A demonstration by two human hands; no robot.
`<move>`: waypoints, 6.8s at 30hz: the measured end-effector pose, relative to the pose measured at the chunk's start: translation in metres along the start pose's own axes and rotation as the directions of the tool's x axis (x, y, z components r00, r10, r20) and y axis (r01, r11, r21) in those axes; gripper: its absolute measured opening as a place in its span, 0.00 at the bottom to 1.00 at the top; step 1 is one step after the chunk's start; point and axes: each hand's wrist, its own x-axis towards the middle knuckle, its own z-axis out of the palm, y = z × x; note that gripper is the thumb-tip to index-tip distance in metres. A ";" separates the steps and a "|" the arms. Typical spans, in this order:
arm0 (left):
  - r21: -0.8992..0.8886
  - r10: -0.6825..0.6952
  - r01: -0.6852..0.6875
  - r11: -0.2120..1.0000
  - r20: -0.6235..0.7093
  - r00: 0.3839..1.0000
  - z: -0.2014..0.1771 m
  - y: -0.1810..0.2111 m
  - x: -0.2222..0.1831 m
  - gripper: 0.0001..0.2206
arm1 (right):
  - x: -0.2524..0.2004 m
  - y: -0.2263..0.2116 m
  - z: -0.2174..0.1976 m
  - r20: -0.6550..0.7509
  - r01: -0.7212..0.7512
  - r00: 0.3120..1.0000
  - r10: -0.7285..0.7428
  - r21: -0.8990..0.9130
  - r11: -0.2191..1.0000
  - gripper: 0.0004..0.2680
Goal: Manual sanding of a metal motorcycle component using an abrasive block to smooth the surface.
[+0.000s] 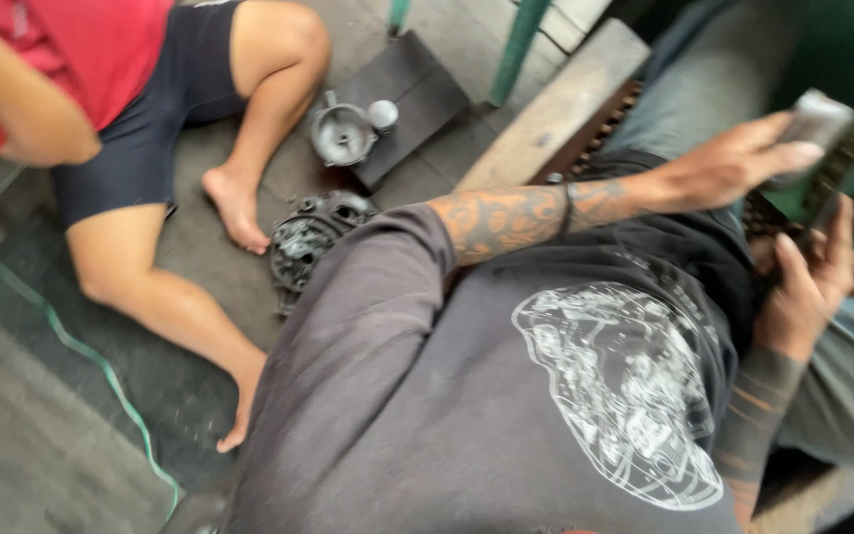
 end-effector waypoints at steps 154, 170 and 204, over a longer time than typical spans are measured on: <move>-0.712 -0.349 0.255 0.655 0.015 0.937 0.040 0.043 -0.061 0.33 | -0.070 -0.140 0.041 0.332 0.180 0.943 0.037 -0.598 0.781 0.21; -0.689 -0.492 0.404 0.602 0.078 0.867 0.043 0.065 -0.062 0.36 | -0.070 -0.127 0.032 0.281 0.152 0.958 0.058 -0.669 0.727 0.21; -0.657 -0.533 0.371 0.657 -0.057 0.844 0.035 0.077 -0.058 0.35 | -0.086 -0.146 0.040 0.418 0.269 0.908 -0.018 -0.550 0.791 0.21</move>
